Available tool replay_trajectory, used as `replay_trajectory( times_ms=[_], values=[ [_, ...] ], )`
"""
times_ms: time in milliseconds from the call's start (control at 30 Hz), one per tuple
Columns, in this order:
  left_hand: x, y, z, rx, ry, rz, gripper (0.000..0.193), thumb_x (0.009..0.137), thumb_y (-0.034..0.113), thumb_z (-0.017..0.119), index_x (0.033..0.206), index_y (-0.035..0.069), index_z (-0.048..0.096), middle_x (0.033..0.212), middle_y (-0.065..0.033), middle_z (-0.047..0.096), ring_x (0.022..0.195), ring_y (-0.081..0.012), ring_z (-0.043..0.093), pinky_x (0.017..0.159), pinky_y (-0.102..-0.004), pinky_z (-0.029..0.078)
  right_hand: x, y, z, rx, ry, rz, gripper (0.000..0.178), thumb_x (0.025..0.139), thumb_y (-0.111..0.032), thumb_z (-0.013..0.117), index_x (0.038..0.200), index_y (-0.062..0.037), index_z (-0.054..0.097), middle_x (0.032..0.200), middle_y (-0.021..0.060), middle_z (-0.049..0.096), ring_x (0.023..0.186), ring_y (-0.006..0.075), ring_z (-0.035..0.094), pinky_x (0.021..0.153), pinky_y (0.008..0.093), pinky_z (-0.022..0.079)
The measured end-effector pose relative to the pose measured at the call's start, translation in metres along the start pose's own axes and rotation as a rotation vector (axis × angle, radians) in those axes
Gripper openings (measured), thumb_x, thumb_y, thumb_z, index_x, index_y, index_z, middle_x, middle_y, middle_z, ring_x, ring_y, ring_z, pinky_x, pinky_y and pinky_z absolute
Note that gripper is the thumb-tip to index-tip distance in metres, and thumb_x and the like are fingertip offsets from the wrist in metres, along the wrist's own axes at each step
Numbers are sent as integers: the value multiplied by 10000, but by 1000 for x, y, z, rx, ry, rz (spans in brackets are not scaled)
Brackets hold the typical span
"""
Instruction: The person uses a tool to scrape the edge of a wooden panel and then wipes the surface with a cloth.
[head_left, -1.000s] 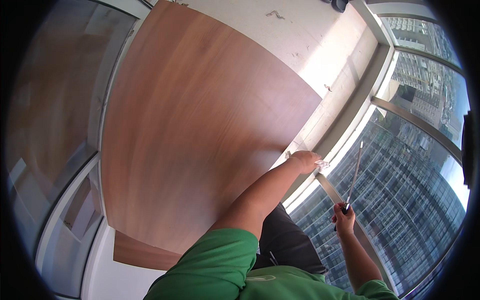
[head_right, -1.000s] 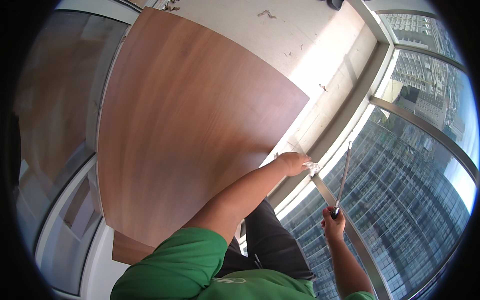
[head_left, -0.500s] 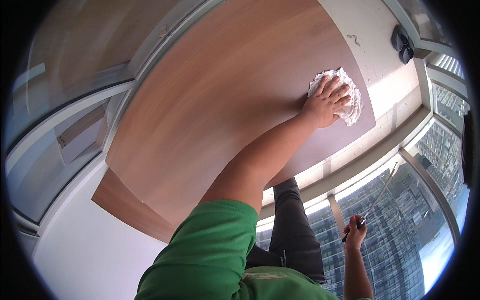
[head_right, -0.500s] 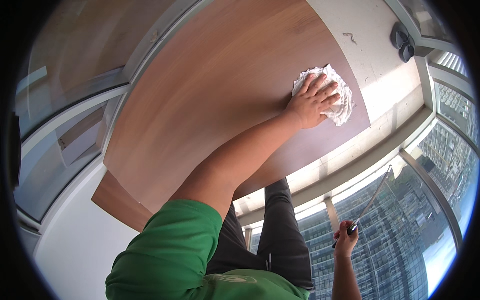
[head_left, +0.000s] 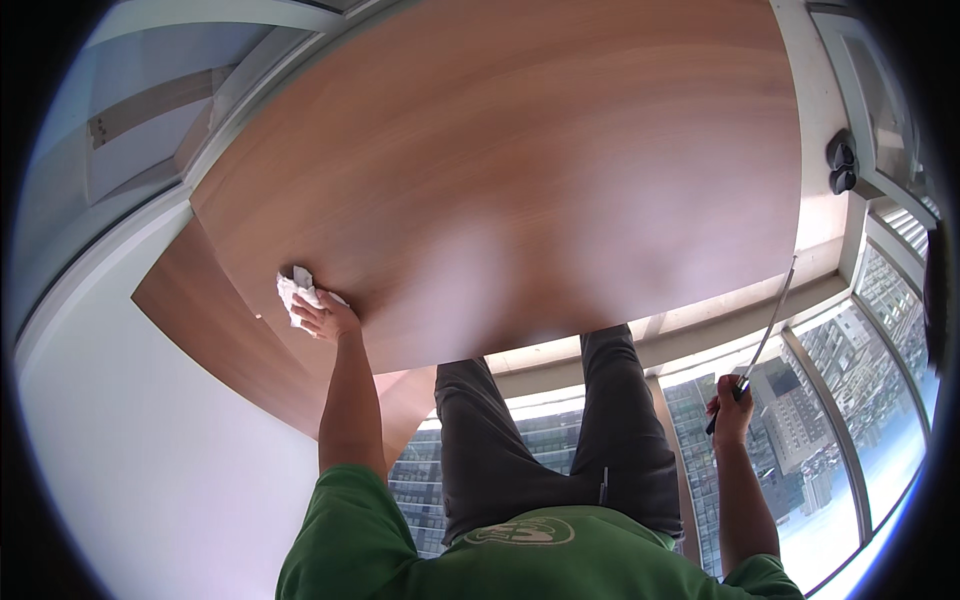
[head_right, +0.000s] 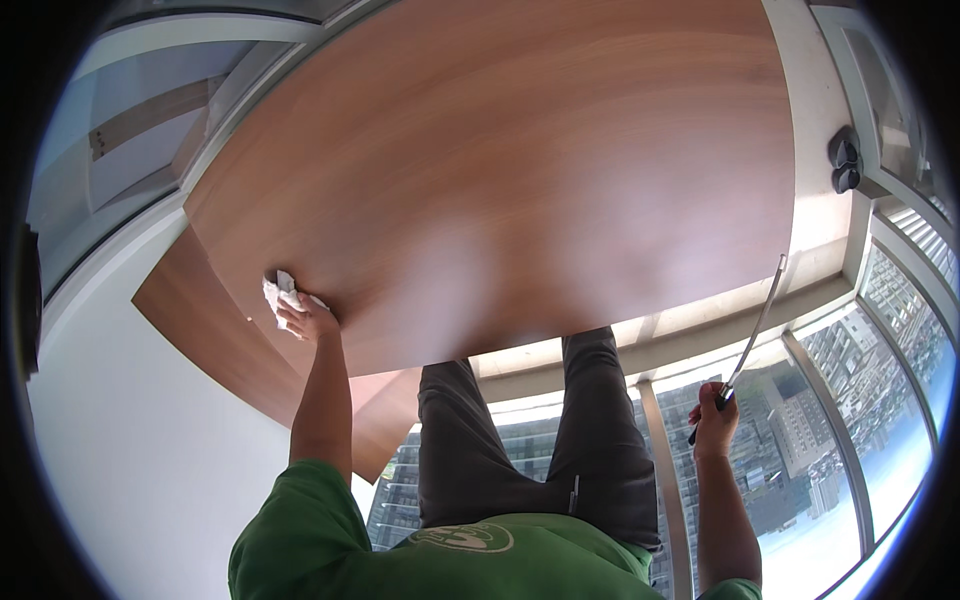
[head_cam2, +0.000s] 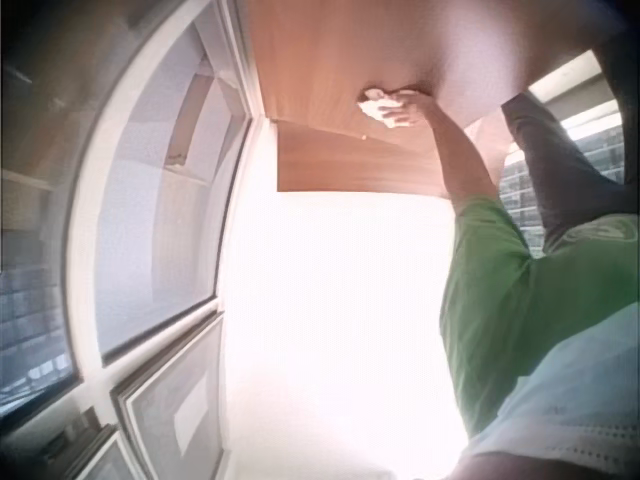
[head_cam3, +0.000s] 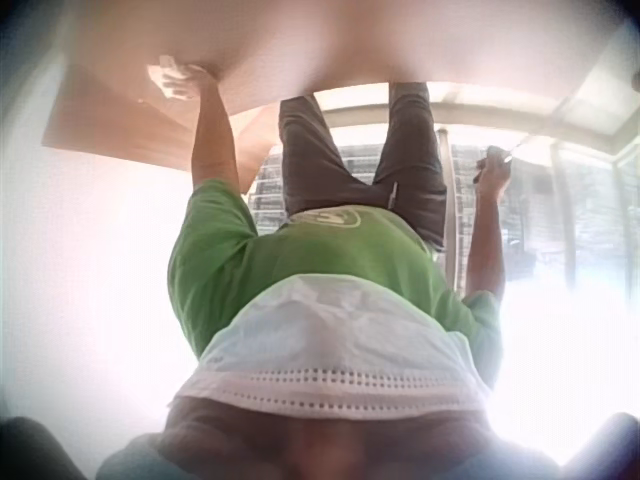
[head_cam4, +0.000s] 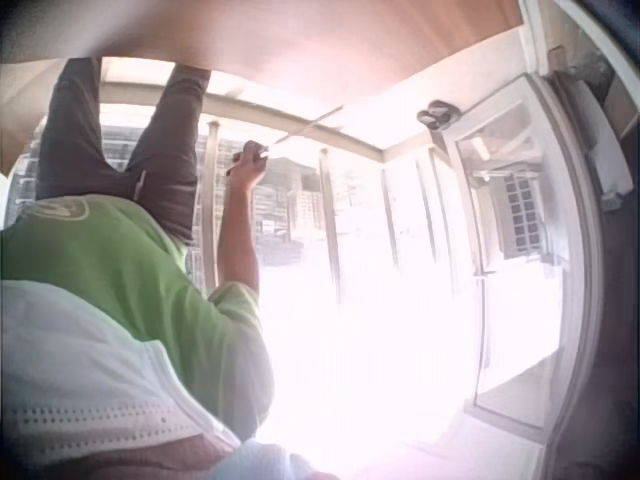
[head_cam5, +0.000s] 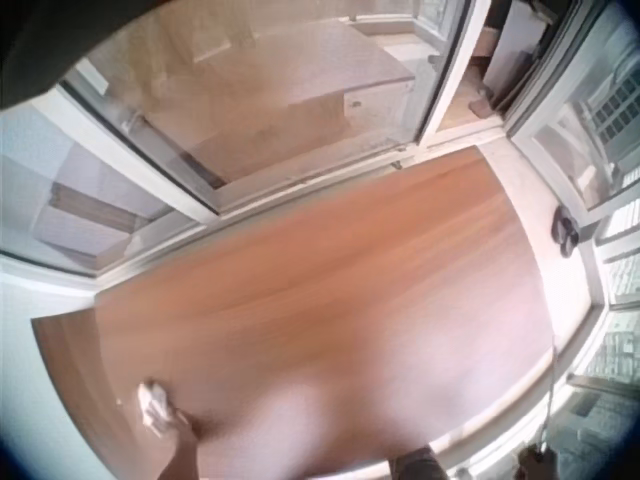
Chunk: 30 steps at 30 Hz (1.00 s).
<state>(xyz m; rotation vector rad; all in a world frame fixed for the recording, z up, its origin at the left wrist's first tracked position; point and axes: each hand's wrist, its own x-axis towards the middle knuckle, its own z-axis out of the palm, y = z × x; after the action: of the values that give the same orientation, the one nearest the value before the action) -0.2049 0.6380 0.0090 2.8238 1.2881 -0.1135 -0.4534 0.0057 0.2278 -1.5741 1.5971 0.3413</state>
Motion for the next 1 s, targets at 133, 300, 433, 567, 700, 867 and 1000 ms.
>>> replay_trajectory(
  times_ms=[133, 300, 433, 567, 700, 867, 1000],
  values=[
    [67, -174, -34, -705, -228, -586, 797, 986, 631, 322, 1588, 133, 161, 1596, -166, 274, 1419, -355, 350, 1132, -500, 340, -2, -9, 7, -66, -66, -37, 190, 965, -247, 668, 953, -72, 594, 635, 4, 551, 481, 95, 527, 430, 253, 417],
    [-27, -47, -13, -199, -173, 159, 803, 1000, 593, 339, 1594, 98, 123, 1665, -130, 76, 1514, -400, 48, 1215, -531, 76, -14, -29, 17, -45, -73, -19, 185, 953, -225, 675, 957, -56, 601, 690, 3, 581, 533, 90, 542, 472, 248, 431],
    [-155, 111, -3, -96, -180, 952, 675, 968, 458, 450, 1567, 181, 307, 1673, -122, 58, 1520, -418, -22, 1171, -634, -35, -12, -24, 5, -56, -59, -25, 208, 952, -244, 682, 969, -49, 611, 703, 9, 594, 540, 92, 551, 474, 244, 436],
    [-318, 261, -5, -201, -397, 1443, 592, 925, 506, 535, 1480, 316, 456, 1642, -10, 222, 1526, -314, 100, 1208, -579, 7, -6, -10, -20, -13, -15, 26, 199, 956, -235, 675, 975, -51, 602, 694, 11, 585, 535, 96, 548, 470, 247, 435],
    [-477, 302, 4, -250, -1033, 1781, 558, 983, 532, 443, 1463, 254, 495, 1639, 42, 246, 1539, -186, 72, 1242, -451, -45, -7, -22, -40, -4, 27, 20, 202, 960, -239, 672, 982, -56, 589, 671, 6, 557, 529, 99, 538, 466, 251, 434],
    [-539, 273, -42, -436, -1175, 1653, 377, 962, 313, 536, 1281, 144, 644, 1552, -11, 420, 1494, -203, 258, 1246, -518, 83, -1, -31, -70, -59, 30, -43, 203, 973, -252, 655, 979, -60, 587, 659, -6, 524, 538, 94, 526, 472, 245, 428],
    [-479, 295, -68, -809, -745, 1581, 369, 954, 249, 529, 1290, 141, 638, 1529, -2, 445, 1485, -239, 273, 1243, -537, 139, 8, -45, -46, -62, 26, -120, 199, 981, -251, 641, 969, -64, 573, 644, -7, 493, 526, 92, 509, 460, 247, 411]
  ],
)
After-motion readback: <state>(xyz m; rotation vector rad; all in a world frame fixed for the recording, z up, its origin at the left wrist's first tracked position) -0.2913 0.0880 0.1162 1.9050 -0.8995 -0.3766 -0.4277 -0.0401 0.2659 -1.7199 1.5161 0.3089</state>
